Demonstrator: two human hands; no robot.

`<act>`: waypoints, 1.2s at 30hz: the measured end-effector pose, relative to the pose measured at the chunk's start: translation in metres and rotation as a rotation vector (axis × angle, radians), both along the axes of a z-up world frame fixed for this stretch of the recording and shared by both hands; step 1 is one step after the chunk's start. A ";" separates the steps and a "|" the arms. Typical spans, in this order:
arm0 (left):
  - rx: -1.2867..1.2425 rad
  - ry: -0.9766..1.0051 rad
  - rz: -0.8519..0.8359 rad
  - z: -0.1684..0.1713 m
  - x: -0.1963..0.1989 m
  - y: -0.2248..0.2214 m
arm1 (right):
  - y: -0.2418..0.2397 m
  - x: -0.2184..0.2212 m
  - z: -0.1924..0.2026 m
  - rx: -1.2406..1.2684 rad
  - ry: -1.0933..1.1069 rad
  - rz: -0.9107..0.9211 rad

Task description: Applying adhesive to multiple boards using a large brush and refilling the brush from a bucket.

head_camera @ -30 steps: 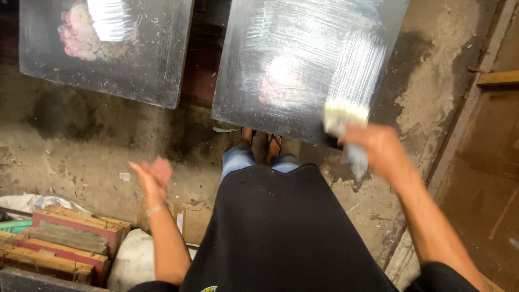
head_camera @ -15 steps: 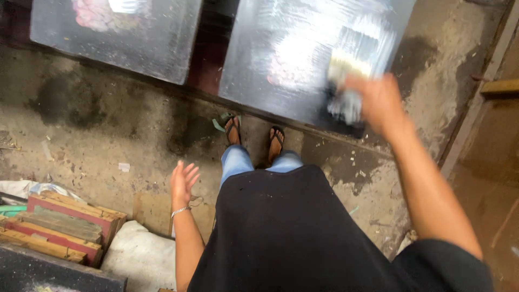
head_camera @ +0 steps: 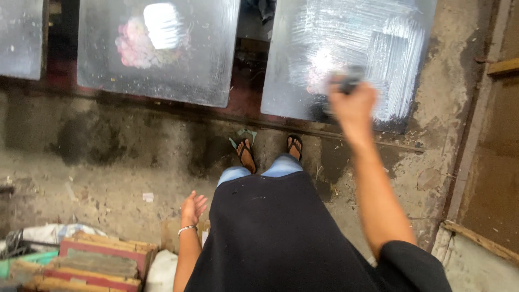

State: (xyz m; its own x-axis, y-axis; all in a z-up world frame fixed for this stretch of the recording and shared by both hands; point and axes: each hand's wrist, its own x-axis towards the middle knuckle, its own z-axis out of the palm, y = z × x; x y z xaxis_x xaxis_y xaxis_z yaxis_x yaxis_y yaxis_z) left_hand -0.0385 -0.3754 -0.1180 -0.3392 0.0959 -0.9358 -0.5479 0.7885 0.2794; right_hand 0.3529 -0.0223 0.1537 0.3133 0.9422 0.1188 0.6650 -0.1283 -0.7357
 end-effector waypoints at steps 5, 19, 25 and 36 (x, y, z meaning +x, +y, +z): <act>0.088 0.082 -0.102 0.034 -0.051 0.065 | 0.013 -0.073 -0.015 -0.077 0.348 -0.034; -0.099 0.031 -0.056 0.012 -0.079 0.031 | -0.001 0.021 0.012 -0.188 -0.077 -0.038; -0.018 -0.006 -0.046 0.043 -0.060 0.069 | 0.043 -0.079 0.009 -0.259 0.279 0.105; -0.060 0.060 -0.045 0.033 -0.079 0.051 | 0.192 0.009 -0.024 0.033 -0.475 1.053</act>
State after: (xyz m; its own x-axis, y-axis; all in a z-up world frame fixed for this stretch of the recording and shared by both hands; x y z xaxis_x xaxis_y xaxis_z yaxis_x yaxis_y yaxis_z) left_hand -0.1179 -0.3241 -0.0845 -0.3911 0.0565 -0.9186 -0.4956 0.8281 0.2619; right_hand 0.3622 0.1695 0.1297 -0.7084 0.7044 0.0435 0.6419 0.6687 -0.3753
